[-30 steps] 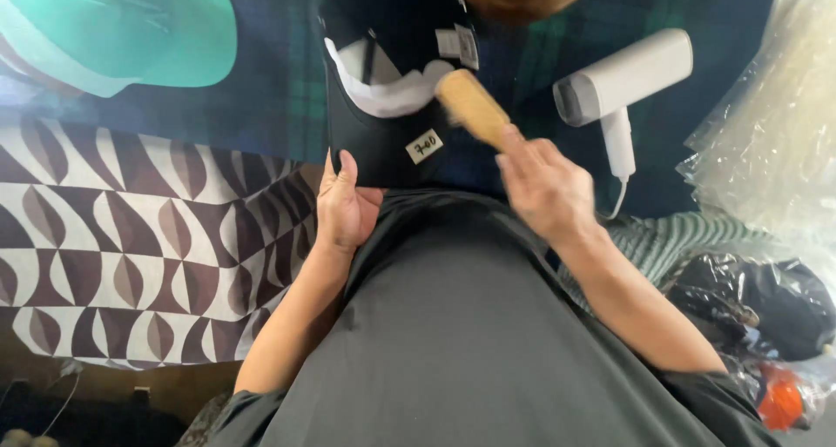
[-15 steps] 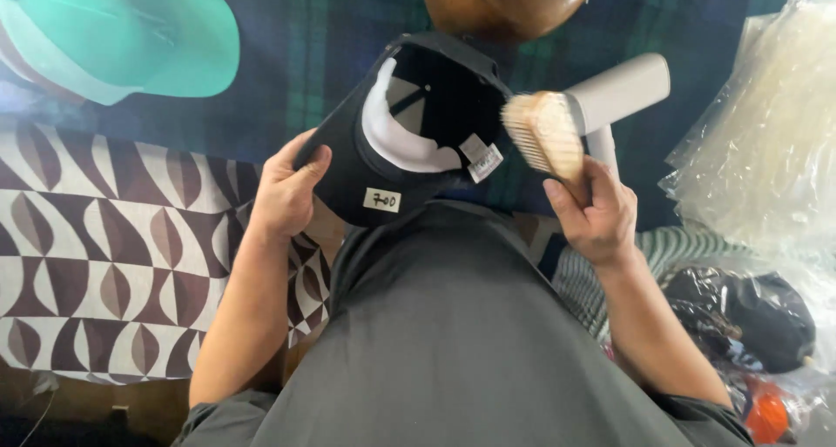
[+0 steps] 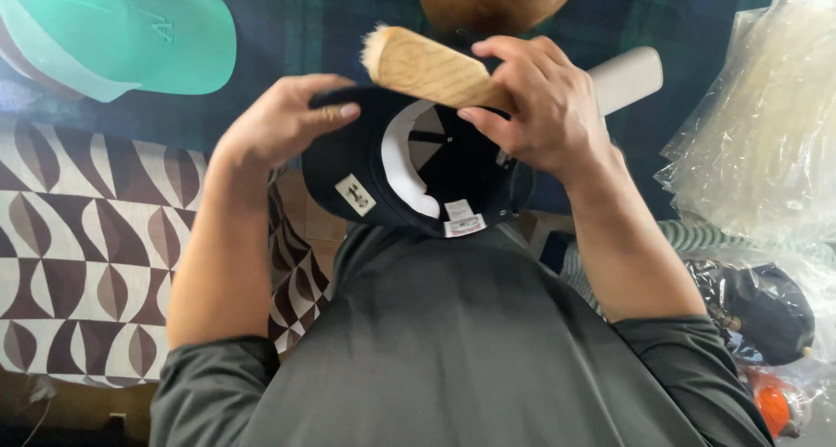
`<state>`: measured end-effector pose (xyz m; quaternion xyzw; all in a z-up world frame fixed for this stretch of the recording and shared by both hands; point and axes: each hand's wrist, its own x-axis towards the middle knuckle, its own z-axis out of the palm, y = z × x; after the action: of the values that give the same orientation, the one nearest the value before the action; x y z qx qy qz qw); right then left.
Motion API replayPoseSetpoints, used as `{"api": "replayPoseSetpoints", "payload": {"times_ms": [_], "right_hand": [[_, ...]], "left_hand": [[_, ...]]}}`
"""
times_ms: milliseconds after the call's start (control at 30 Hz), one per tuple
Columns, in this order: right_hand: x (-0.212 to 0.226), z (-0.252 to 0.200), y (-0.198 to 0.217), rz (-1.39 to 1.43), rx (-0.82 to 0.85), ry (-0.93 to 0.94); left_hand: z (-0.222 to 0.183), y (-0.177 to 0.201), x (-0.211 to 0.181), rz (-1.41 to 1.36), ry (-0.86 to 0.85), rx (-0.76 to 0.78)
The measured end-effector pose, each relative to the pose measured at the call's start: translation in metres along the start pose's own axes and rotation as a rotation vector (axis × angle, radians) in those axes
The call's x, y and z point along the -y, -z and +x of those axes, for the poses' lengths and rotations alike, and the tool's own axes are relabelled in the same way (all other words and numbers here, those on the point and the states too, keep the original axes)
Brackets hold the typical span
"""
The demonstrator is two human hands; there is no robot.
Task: Cleaning and steaming a baseball cap using a handheld steamer and a brush to remove wrinkles and lint.
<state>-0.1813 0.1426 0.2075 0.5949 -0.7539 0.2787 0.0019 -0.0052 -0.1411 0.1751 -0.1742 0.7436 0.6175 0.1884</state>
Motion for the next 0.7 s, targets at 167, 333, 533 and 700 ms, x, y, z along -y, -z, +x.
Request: {"api": "replayPoseSetpoints", "payload": {"times_ms": [167,333,533,700], "right_hand": [[0.002,0.043,0.005,0.081,0.380,-0.170],[-0.024,0.042,-0.002,0.195,0.450,-0.266],[-0.037,0.012,-0.014,0.453,0.078,-0.528],[-0.044,-0.006,-0.034,0.605,-0.099,-0.577]], "left_hand": [[0.020,0.024,-0.031,0.159,-0.130,0.116],[0.018,0.027,-0.041,0.055,-0.379,-0.021],[-0.020,-0.034,0.005,-0.876,-0.431,-0.294],[-0.027,-0.084,-0.002,-0.593,-0.054,-0.585]]}}
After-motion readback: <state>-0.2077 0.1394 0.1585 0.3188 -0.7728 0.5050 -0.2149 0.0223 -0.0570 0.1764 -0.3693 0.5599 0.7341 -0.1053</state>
